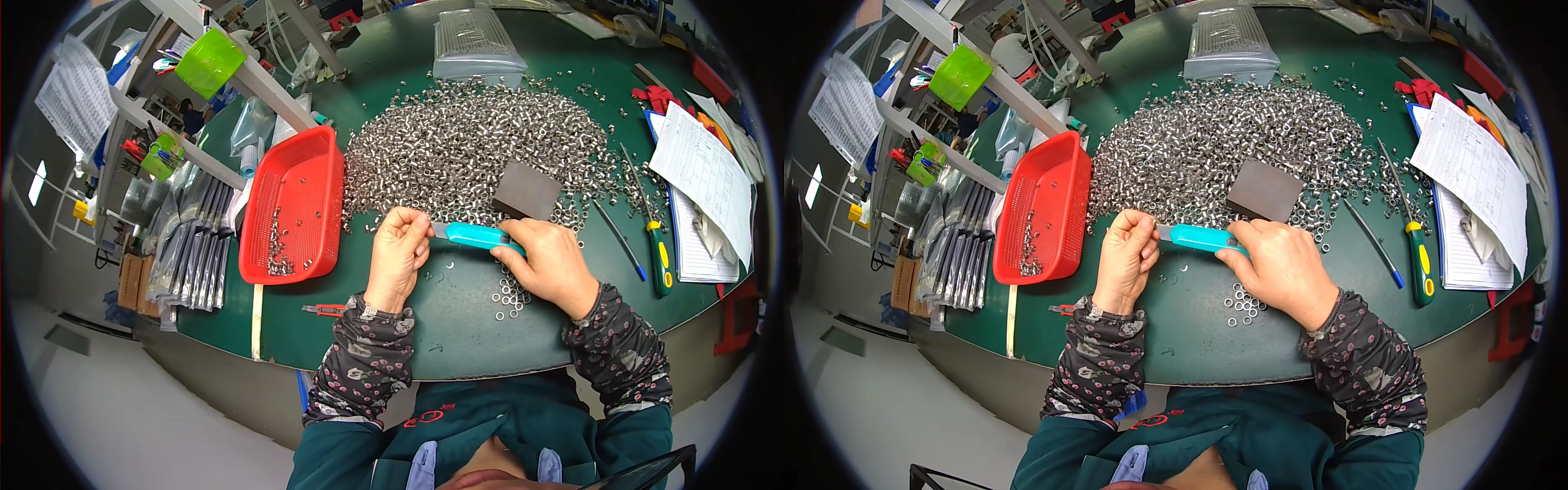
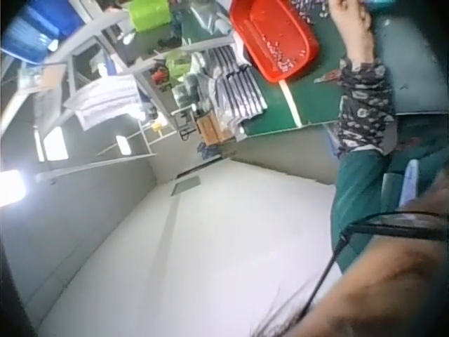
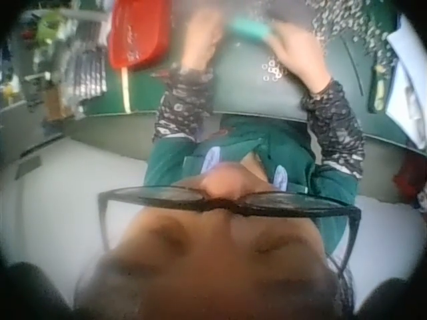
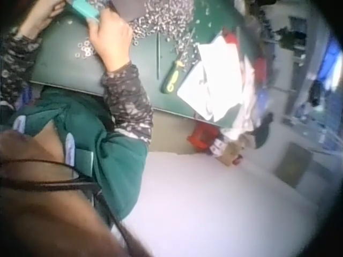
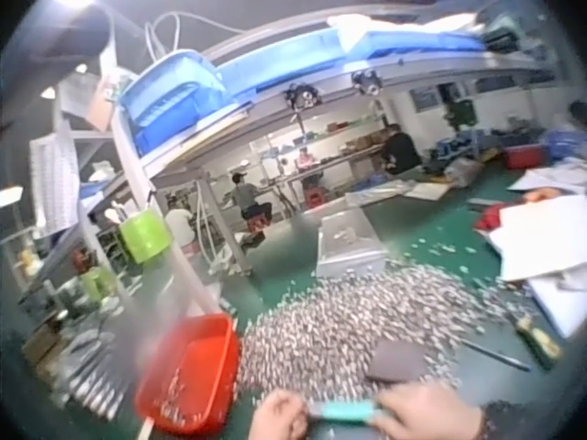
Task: The recorder uses a handheld blue tool to process or assemble small metal rings at a factory workstation.
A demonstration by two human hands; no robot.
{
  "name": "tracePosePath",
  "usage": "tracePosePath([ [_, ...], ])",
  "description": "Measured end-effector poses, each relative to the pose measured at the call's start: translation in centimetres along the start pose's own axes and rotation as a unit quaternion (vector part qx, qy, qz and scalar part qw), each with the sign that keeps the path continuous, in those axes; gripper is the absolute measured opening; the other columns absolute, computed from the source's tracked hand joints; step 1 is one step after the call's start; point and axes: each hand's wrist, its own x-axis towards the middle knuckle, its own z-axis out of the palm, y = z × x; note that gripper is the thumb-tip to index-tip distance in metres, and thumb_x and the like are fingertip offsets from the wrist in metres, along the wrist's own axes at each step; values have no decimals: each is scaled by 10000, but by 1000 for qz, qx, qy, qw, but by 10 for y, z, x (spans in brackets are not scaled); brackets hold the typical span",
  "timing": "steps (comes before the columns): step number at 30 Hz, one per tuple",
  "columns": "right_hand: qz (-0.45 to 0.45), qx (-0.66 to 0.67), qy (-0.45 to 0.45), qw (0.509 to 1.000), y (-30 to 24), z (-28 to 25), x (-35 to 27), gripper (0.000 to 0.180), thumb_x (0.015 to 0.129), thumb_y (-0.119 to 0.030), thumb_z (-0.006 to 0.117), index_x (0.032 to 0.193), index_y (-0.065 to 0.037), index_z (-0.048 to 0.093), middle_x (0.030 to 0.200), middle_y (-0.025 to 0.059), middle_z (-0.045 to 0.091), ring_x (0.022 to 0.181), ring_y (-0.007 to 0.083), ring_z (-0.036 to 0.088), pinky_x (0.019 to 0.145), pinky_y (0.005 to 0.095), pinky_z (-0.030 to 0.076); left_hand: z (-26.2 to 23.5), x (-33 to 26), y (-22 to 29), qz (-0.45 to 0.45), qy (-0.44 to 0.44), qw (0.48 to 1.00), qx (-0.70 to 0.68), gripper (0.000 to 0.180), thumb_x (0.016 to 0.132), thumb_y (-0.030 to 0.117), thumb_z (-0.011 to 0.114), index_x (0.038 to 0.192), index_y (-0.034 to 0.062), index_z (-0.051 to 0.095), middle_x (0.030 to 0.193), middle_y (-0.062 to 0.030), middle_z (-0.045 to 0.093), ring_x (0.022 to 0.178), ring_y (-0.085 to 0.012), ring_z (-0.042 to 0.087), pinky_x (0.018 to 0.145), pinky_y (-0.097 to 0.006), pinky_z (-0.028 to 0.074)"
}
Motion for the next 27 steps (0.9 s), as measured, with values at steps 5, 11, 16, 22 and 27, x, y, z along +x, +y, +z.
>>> tracePosePath([
  [5,-8,-22,28,999,-3,4,-1,211,771,-235,623,849,-49,560,692,112,565,646,293,576,546,406,442,-1,0,-1,-1,7,1000,-27,88,871,107,560,829,70,492,722,-33,533,504,-33,406,380,-140,305],
  [11,27,4,91,996,0,-1,1,216,799,-236,600,889,-45,560,705,124,574,651,306,577,563,396,444,-5,2,-1,-26,19,997,-64,88,881,131,548,832,74,503,723,-35,533,504,-41,408,378,-149,311],
  [16,15,1,48,999,1,2,1,236,793,-231,602,904,-26,568,731,131,586,671,309,583,578,391,450,-7,2,-1,-29,17,997,-65,93,892,148,533,842,73,509,731,-38,534,501,-38,403,377,-150,309],
  [22,19,2,22,1000,1,0,1,251,782,-212,606,928,-10,576,749,140,593,685,317,585,590,389,450,-6,2,0,-25,-10,998,-62,87,906,150,504,887,65,510,752,-44,541,495,-34,389,376,-150,307],
  [27,4,-5,42,999,2,3,1,242,788,-261,601,863,-34,558,699,118,575,662,296,585,566,396,452,-1,2,2,2,2,999,-41,93,901,126,508,956,52,510,800,-53,559,503,-25,384,382,-144,305],
])
